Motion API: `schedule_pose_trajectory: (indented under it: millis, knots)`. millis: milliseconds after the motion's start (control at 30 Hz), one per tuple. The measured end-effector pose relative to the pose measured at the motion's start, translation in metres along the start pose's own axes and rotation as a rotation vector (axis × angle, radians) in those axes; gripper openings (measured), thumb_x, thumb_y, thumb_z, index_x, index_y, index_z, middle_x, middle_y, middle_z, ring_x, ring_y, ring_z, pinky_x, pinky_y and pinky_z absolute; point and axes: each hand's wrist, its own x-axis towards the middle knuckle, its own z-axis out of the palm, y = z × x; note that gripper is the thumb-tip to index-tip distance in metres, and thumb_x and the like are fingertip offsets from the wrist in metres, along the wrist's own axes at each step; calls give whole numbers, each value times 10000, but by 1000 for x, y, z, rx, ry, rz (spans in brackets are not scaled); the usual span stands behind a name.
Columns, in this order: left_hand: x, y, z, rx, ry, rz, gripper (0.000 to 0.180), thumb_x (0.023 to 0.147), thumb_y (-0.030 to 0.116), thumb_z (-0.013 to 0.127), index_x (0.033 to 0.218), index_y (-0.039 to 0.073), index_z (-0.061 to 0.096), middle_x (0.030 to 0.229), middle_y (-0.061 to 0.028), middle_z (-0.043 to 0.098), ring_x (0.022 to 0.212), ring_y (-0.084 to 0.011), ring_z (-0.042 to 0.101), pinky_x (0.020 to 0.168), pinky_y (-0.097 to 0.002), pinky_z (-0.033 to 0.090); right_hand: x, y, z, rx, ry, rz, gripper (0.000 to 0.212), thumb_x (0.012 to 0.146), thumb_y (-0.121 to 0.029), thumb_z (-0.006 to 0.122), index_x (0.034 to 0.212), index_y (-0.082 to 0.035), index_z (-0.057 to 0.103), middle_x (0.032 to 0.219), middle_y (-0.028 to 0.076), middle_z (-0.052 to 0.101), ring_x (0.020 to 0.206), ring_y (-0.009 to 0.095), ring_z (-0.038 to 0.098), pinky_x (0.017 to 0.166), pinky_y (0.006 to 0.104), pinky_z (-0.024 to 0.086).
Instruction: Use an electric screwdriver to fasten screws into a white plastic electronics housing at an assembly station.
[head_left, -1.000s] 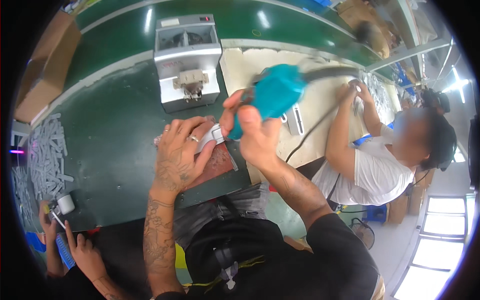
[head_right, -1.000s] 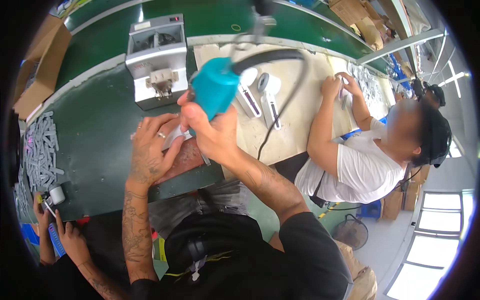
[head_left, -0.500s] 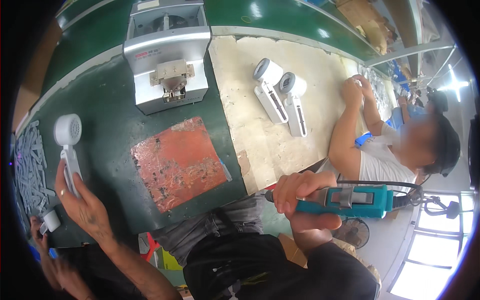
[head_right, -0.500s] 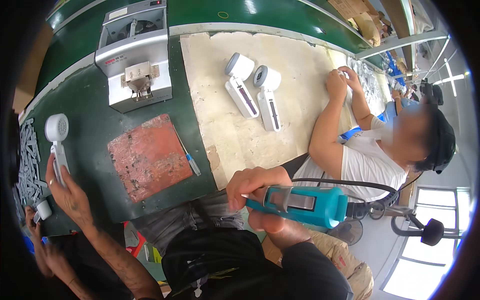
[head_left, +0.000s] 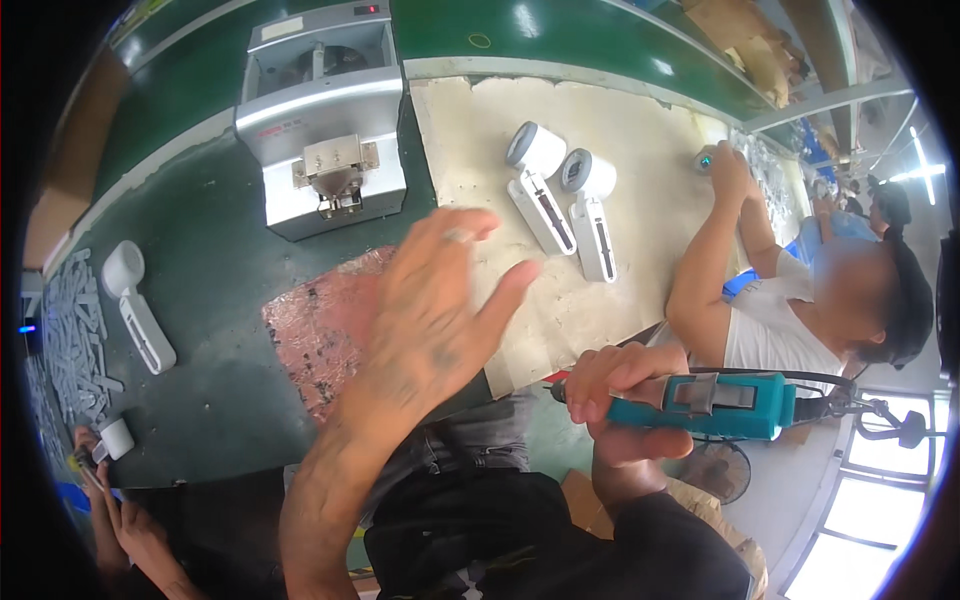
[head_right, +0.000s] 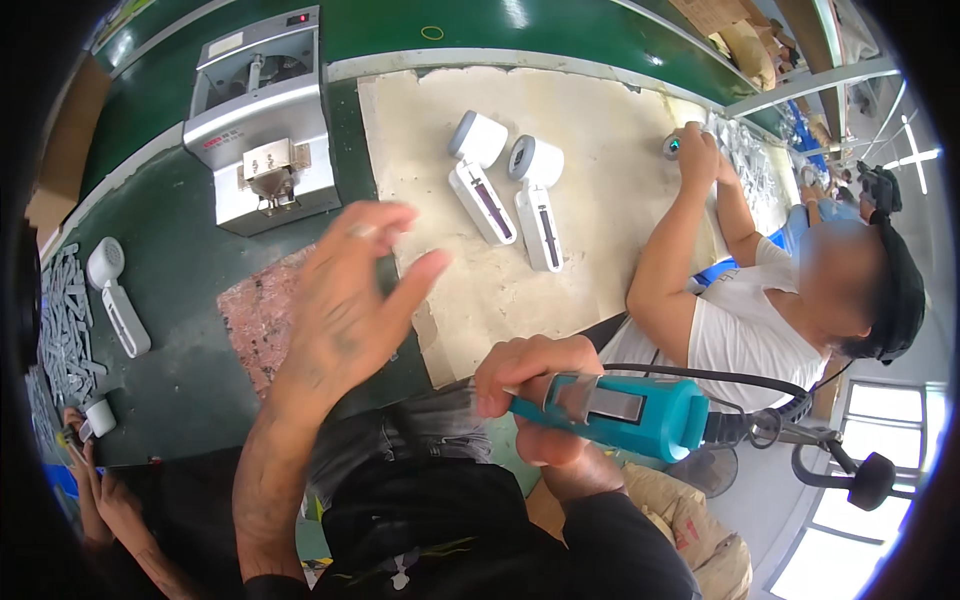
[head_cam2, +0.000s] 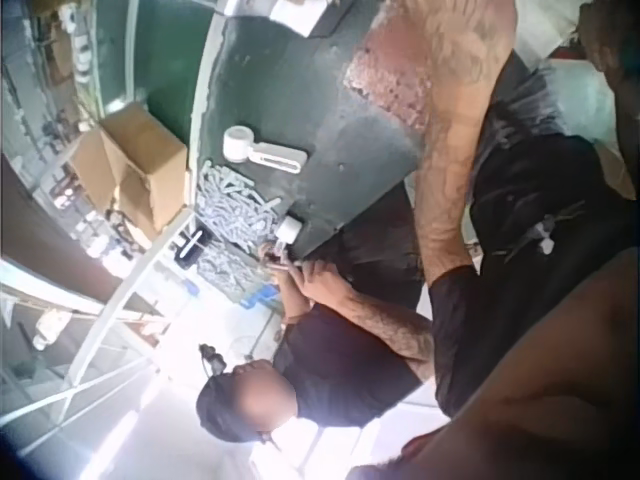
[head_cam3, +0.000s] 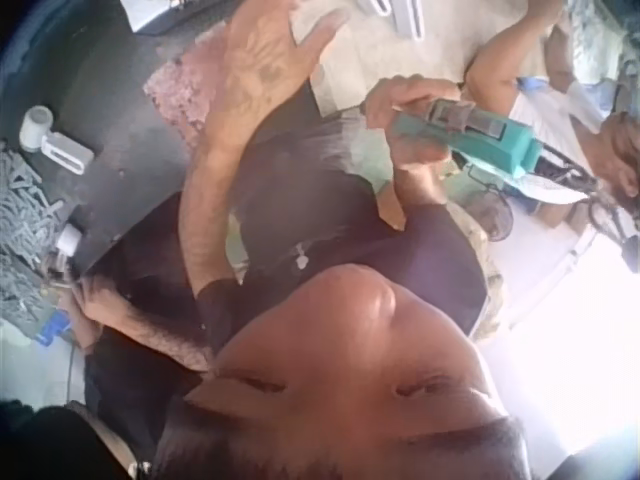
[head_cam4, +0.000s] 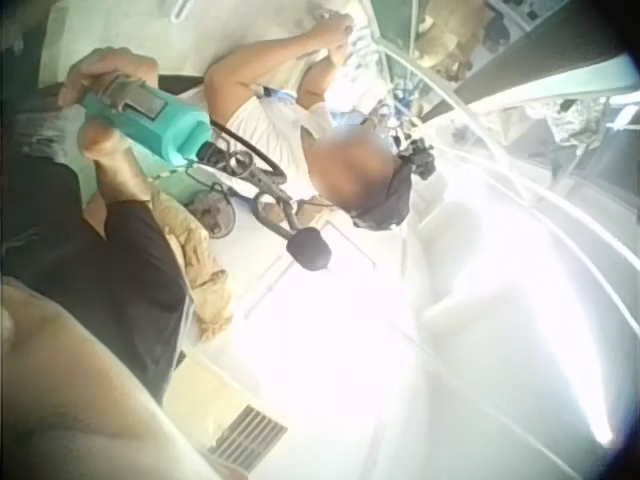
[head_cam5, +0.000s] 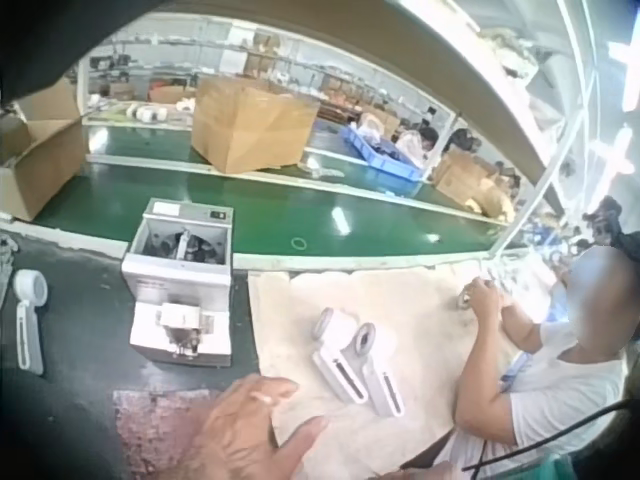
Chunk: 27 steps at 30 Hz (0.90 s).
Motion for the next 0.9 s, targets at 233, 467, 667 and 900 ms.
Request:
schedule_pose_trajectory:
  millis: [233, 467, 667, 900]
  knots:
    - [82, -20, 75, 470, -117, -231, 899, 915, 787, 575, 1308, -20, 626, 1194, -213, 698, 1144, -369, 678, 997, -469, 514, -15, 0, -8, -11, 46, -29, 749, 863, -675, 734, 1174, -21, 543, 836, 95, 625, 717, 218, 632, 631, 347, 523]
    - [92, -29, 75, 355, -157, -320, 551, 921, 502, 641, 1146, 2, 692, 1069, -222, 735, 1043, -403, 717, 939, -518, 556, -7, 3, -24, -238, 97, -78, 858, 850, -815, 639, 1150, -22, 510, 785, 69, 587, 665, 201, 602, 586, 328, 506]
    - [86, -45, 83, 300, -53, -222, 560, 912, 484, 678, 1177, -9, 667, 1074, -227, 734, 1056, -421, 712, 954, -524, 553, 12, 17, -30, -219, 159, -81, 883, 841, -831, 652, 1161, -20, 510, 777, 70, 584, 665, 211, 603, 583, 332, 499]
    - [83, -33, 72, 373, -153, -263, 574, 900, 480, 694, 1175, -22, 657, 1047, -237, 733, 1038, -444, 709, 939, -519, 562, 30, 32, -28, -210, 314, 0, 902, 835, -750, 753, 1202, 50, 554, 786, 105, 615, 705, 234, 624, 638, 363, 513]
